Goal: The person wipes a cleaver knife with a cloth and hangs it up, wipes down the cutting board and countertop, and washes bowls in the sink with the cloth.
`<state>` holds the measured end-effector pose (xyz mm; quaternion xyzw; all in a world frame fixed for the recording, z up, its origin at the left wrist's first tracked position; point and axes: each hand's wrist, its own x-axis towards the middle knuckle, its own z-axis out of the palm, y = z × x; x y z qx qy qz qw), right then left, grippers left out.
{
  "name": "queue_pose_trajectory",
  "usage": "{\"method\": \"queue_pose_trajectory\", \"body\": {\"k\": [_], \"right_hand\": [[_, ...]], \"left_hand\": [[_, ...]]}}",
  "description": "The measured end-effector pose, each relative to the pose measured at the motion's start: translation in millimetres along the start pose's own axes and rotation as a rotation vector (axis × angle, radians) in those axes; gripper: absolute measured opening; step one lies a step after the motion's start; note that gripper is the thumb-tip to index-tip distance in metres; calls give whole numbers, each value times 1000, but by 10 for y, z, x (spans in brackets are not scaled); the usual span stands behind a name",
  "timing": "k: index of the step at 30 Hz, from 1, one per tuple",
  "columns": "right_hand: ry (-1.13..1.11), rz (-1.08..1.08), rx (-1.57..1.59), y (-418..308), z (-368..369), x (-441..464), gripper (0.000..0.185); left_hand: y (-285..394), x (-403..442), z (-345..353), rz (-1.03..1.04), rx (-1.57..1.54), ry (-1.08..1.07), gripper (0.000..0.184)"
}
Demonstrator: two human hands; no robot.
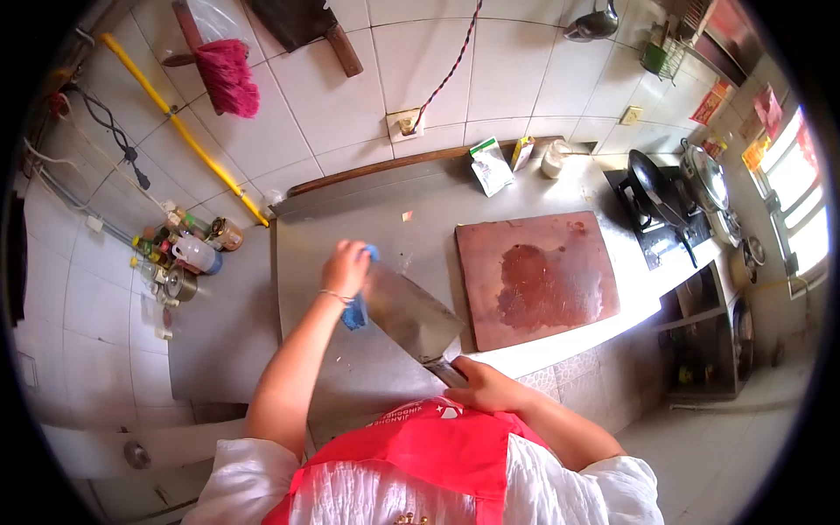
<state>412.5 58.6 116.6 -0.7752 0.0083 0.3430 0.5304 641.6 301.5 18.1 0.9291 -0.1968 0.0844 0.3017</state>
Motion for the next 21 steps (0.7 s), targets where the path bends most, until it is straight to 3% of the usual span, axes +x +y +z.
{"method": "queue_pose_trajectory", "body": {"k": [1,3,5,7,9,11,13,15,18,21], "right_hand": [[60,-67,-35,64,20,-39,32],[97,43,239,-116,-25,-198,31],[36,-24,529,19,-92,-244,31],[-208,-233,748,21,-161,-247,29],[2,-94,526,22,-96,-103,28],[154,-14,819,118,-52,110,13],[74,20,1041,-13,57,189,18],[34,17,1064,-107,198,248,17],[-258,41,1220,-208,384,319,17],[-146,9,1198,-381,395,283,18]], "left_hand": [[-204,-66,-86,-44,-17,-11,16],[-474,-269,-217,-119,-83,-44,18],[-605,-487,-277,-172,-184,-77,19],[-656,-673,-245,-218,-313,-82,21],[-677,-833,-66,-268,-468,24,21],[-266,-859,-222,-265,-605,81,16],[310,-877,-429,-14,-633,113,13],[862,-857,-582,285,-549,72,12],[1191,-758,-556,665,-363,23,16],[1189,-576,-524,651,-319,116,16]]}}
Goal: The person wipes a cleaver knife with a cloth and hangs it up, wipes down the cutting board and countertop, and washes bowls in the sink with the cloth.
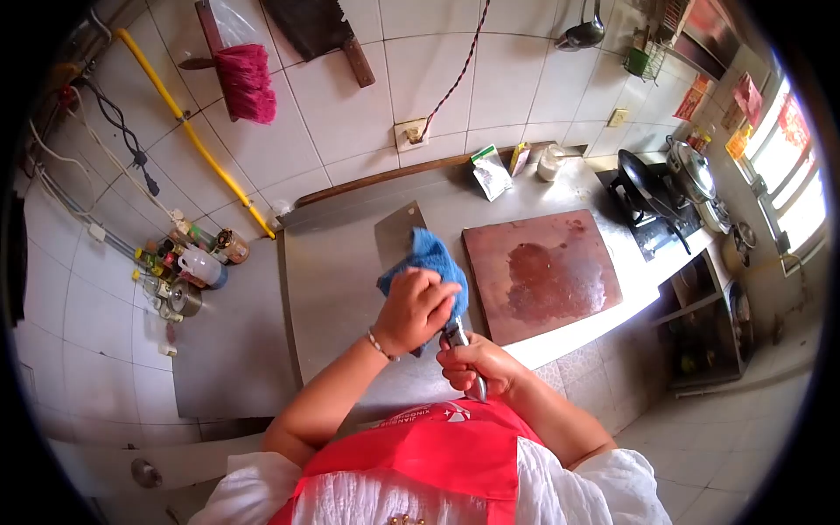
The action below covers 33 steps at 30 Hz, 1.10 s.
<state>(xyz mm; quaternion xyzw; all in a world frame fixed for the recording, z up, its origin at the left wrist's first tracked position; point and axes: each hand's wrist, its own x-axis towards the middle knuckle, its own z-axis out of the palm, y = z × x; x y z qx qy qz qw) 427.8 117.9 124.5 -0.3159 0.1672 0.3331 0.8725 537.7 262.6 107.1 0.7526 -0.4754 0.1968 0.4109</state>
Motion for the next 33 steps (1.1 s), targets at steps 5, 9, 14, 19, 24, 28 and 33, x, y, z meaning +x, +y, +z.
{"method": "queue_pose_trajectory", "body": {"k": [5,9,14,19,24,28,33], "right_hand": [[-24,39,5,61,57,-42,17],[-74,72,18,212,43,-100,14],[-156,50,163,306,-246,-227,10],[-212,0,297,251,-443,-147,10],[-134,38,188,189,-231,14,11],[-41,33,104,79,-82,19,14],[-14,-34,-95,-55,130,-11,18]], "left_hand": [[-523,315,-1,-99,222,195,13],[-1149,292,-118,-199,291,257,10],[-1435,-282,-348,-471,251,200,11],[-766,-263,-534,-398,94,256,15],[40,-100,-249,71,31,-159,26],[-135,-46,-75,82,101,-322,39],[-523,282,-123,-74,219,-108,37]]}}
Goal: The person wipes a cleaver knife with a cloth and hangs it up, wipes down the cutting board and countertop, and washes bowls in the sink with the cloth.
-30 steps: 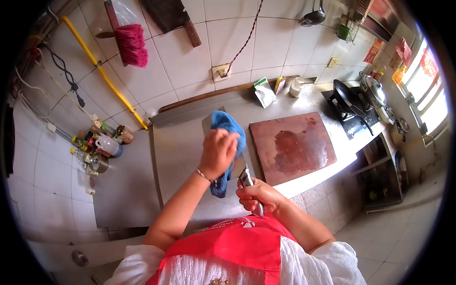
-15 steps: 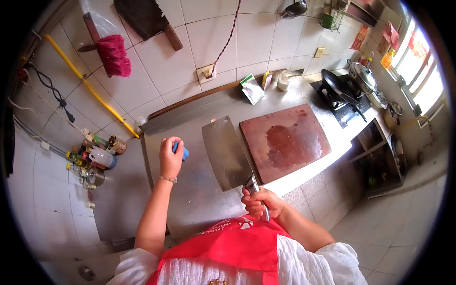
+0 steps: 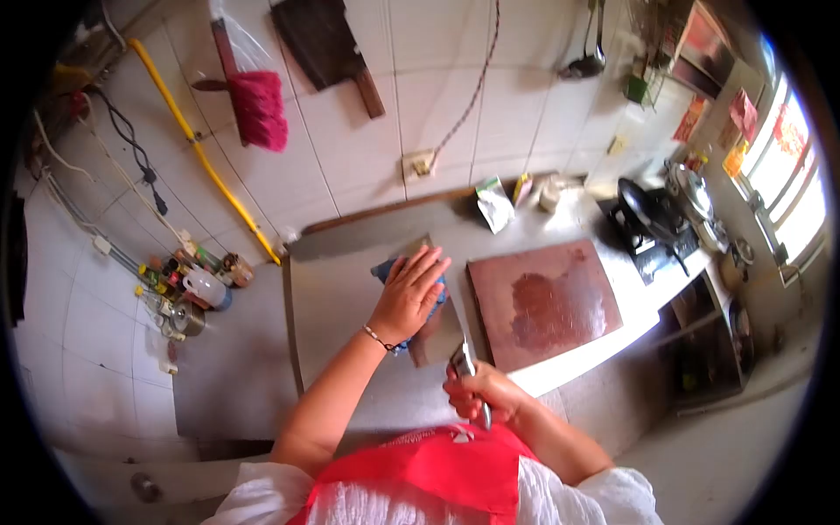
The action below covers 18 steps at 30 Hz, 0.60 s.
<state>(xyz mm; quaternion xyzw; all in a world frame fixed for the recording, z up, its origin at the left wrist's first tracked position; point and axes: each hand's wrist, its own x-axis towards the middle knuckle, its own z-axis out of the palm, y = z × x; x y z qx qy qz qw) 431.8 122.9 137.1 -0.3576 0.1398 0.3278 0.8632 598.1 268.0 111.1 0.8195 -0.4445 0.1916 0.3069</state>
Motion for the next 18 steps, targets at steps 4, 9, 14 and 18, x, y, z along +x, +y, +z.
{"method": "queue_pose_trajectory", "body": {"k": [4,9,14,18], "right_hand": [[-25,90,-82,17,74,-20,18],[-225,-40,-325,-469,371,67,13],[112,-590,-1001,-1786,1169,545,40],[211,-824,-909,-2608,1662,1216,45]], "left_hand": [[-552,40,-106,-323,-248,290,34],[-859,-643,-332,-950,-789,459,41],[-575,-1415,-377,-1077,-883,304,41],[-196,-1880,-390,-1120,-911,303,40]]}}
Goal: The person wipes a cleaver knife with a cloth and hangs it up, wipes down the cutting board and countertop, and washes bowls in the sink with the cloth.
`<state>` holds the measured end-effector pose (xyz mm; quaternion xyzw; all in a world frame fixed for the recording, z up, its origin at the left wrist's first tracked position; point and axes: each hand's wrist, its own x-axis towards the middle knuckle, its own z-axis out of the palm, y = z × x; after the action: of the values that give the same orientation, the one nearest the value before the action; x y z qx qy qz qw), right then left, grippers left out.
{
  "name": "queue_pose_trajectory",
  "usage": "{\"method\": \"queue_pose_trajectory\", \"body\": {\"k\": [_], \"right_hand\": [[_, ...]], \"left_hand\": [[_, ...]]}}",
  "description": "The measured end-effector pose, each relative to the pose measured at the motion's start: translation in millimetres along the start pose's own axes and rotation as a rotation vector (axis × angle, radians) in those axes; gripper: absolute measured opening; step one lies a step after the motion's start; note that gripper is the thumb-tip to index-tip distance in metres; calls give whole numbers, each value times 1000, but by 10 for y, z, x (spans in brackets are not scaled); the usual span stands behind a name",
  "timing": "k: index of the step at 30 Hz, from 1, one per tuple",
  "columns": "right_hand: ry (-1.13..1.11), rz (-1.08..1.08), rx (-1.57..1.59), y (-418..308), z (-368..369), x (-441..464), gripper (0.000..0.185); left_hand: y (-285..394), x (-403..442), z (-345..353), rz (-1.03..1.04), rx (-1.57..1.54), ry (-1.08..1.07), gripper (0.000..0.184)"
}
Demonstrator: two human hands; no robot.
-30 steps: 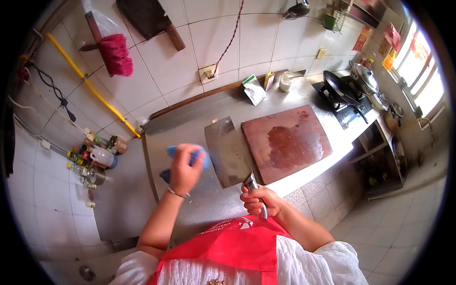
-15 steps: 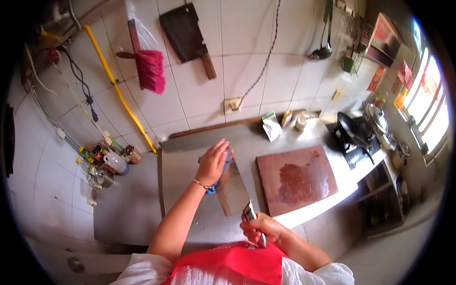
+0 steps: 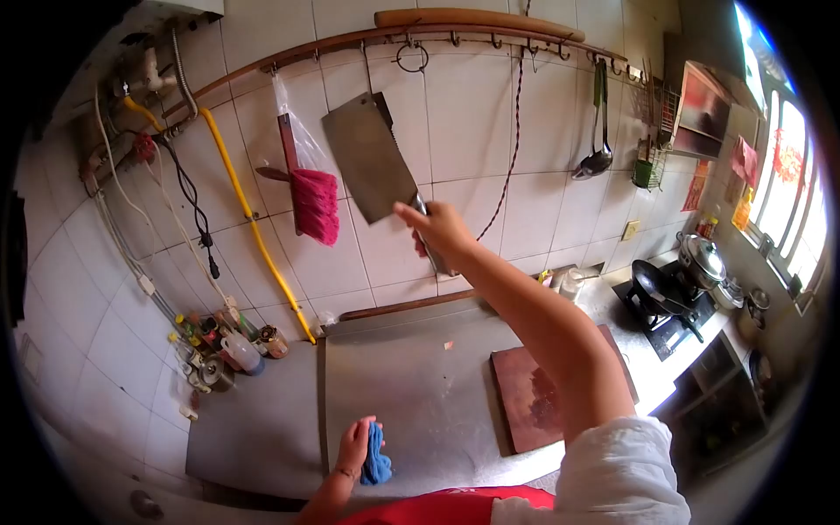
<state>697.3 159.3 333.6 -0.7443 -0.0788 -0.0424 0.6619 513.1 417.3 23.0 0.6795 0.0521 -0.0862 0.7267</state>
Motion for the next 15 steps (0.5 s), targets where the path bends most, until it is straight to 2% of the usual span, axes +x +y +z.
{"method": "queue_pose_trajectory", "body": {"k": [5,9,15], "right_hand": [[55,7,95,62,123,772,43],[89,83,86,-19,229,791,44],[61,141,208,193,211,846,45]], "left_hand": [[-409,-419,-316,-17,-92,121,35],[125,-816,-251,-27,-46,247,33],[-1221,-514,-808,-13,-92,202,32]]}}
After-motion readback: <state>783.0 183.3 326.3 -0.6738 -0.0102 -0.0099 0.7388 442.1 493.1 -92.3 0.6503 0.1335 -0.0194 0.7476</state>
